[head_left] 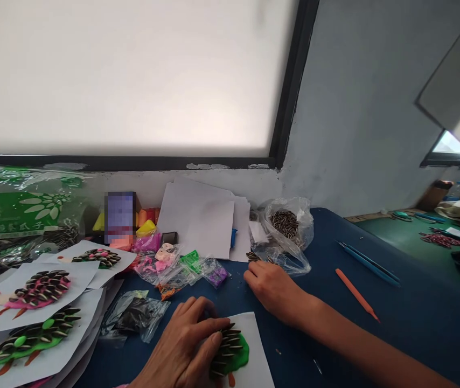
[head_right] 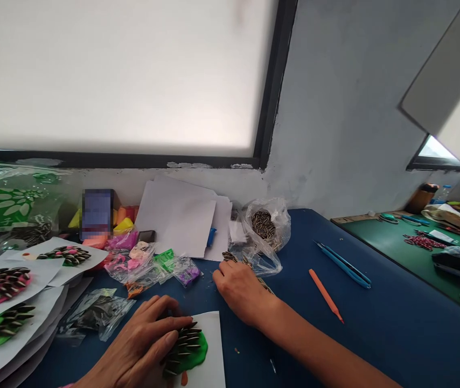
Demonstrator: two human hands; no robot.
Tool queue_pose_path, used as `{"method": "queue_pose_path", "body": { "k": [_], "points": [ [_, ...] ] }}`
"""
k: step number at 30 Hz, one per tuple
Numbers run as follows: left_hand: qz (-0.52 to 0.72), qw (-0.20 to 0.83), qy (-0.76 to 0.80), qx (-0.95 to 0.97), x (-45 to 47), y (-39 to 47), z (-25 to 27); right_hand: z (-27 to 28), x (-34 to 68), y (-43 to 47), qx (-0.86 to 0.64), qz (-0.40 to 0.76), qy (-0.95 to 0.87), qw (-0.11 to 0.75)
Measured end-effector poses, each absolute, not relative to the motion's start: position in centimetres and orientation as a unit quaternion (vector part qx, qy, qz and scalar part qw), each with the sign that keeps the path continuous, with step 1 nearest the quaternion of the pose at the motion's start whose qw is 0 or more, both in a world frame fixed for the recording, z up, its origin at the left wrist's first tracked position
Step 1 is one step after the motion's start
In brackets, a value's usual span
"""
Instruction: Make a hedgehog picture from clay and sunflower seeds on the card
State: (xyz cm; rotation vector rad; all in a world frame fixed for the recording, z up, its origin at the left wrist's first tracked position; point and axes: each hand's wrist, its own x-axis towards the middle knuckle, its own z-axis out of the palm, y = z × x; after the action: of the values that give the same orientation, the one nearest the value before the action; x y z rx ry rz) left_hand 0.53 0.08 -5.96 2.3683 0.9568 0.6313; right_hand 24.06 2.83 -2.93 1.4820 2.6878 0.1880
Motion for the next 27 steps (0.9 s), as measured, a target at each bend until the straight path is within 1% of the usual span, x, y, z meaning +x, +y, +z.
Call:
{"method": "queue_pose_path", "body": {
  "k": [3,6,7,11,14,20,27],
  "points": [
    [0.230,0.259,0.356,0.868,0.5,0.0,-5.8,-2.7,23.7,1.5,0.515,0.002,0.857,-0.017],
    [0.234,0.257,0.354,0.868,0.4,0.0,-6.0,-2.1,23.5,-0.7,0.544,-0.126,0.822,-0.113],
    [0.235,0.255,0.352,0.869,0.4,0.1,-6.1,-1.8,23.5,-1.5,0.542,-0.162,0.814,-0.131],
    [0.238,0.244,0.339,0.877,0.3,0.3,-6.7,-1.3,23.3,-3.6,0.532,-0.242,0.795,-0.163],
    [0.247,0.233,0.333,0.880,0.3,0.4,-7.0,-1.8,23.2,-3.9,0.533,-0.248,0.790,-0.174],
    [0.244,0.234,0.337,0.879,0.3,0.4,-6.9,-3.3,23.3,-3.6,0.552,-0.200,0.788,-0.188],
    [0.245,0.231,0.333,0.881,0.3,0.3,-7.0,-3.5,23.0,-3.6,0.550,-0.204,0.787,-0.189]
  ]
}}
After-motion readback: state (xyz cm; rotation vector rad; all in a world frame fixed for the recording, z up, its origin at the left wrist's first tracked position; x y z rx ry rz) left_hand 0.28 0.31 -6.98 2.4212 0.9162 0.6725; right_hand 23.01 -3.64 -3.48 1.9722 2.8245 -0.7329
